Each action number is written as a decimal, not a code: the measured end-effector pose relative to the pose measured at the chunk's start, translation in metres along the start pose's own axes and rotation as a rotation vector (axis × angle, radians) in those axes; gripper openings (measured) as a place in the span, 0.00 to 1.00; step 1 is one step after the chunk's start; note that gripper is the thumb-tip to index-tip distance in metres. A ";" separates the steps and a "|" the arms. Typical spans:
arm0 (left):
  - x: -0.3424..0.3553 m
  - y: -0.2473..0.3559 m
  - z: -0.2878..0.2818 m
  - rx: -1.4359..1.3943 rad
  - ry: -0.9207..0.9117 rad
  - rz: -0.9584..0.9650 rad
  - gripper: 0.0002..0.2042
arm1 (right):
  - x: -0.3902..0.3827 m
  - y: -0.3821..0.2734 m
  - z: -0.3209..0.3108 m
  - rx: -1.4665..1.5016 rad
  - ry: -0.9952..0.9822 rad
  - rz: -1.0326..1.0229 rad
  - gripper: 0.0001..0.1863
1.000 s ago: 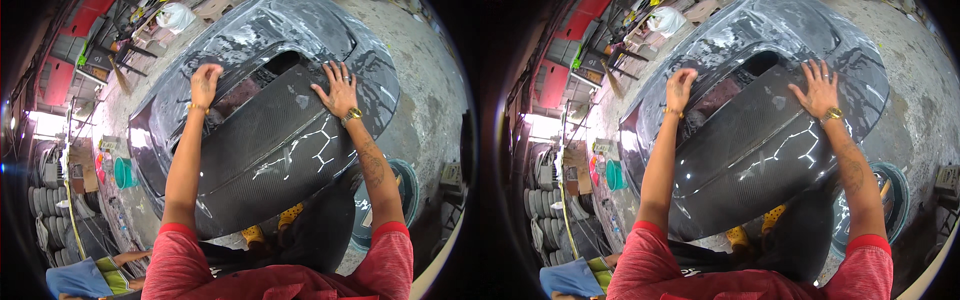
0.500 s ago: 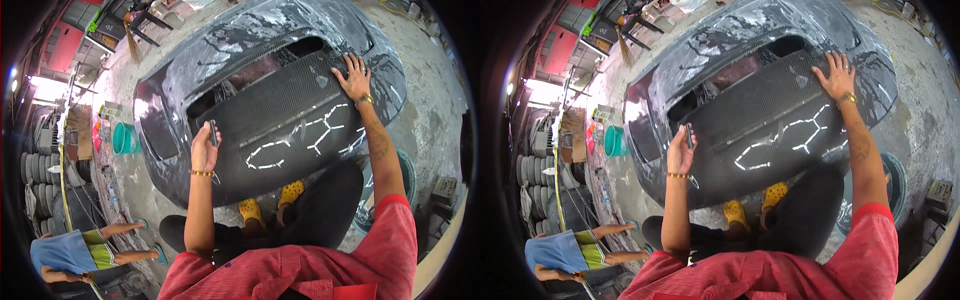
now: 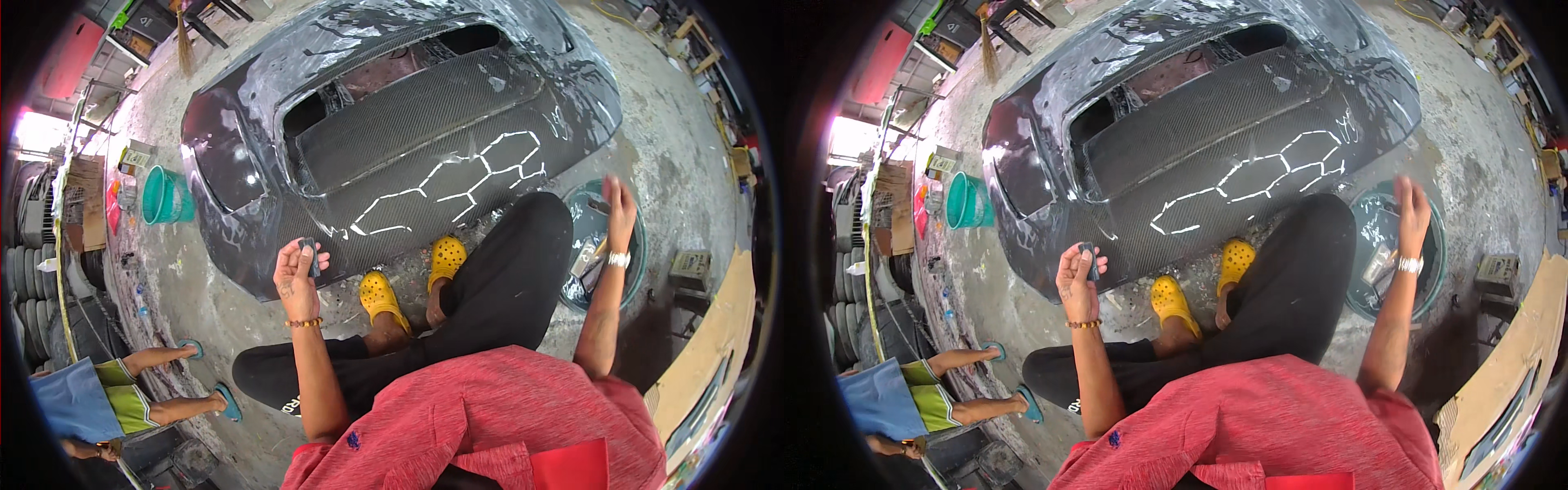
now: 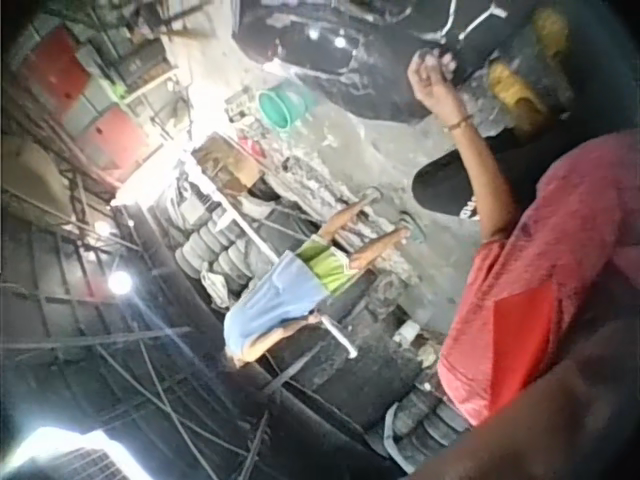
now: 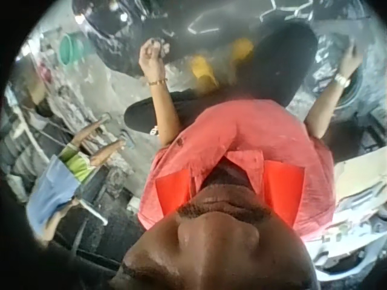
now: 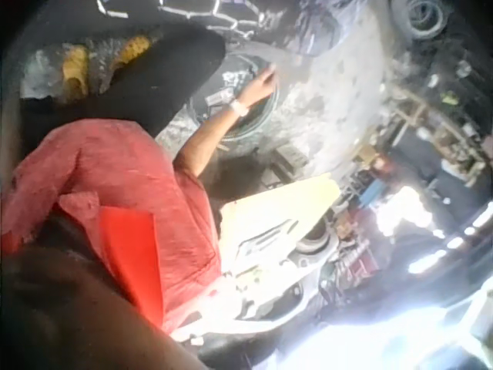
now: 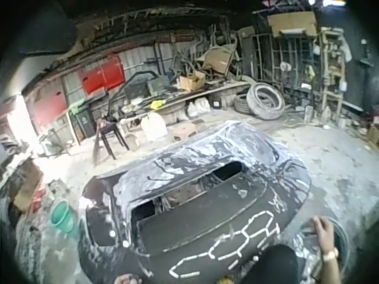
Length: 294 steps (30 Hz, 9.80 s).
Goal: Sand the surface of a carbon fiber car hood.
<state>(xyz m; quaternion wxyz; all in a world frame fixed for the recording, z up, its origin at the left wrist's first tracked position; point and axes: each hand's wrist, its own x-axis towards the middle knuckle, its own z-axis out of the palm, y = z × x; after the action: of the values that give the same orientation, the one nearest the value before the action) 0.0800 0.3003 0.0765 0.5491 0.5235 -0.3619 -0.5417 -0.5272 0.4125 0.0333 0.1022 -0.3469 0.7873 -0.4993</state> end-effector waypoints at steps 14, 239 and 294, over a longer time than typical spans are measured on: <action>-0.001 -0.058 0.100 -0.042 -0.337 -0.260 0.15 | -0.071 0.165 -0.037 0.683 -0.575 0.906 0.20; 0.153 -0.045 0.135 0.903 -0.643 0.713 0.05 | 0.097 0.003 0.186 -0.663 0.031 -0.688 0.26; 0.164 -0.048 0.113 0.894 -0.660 0.699 0.05 | 0.104 0.003 0.177 -0.648 -0.087 -0.690 0.26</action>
<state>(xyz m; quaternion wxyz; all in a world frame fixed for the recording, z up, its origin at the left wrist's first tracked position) -0.0151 0.1267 0.0237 0.2825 0.3591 -0.8503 -0.2611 -0.5156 0.2196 -0.0354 -0.1502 -0.6226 0.7364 -0.2178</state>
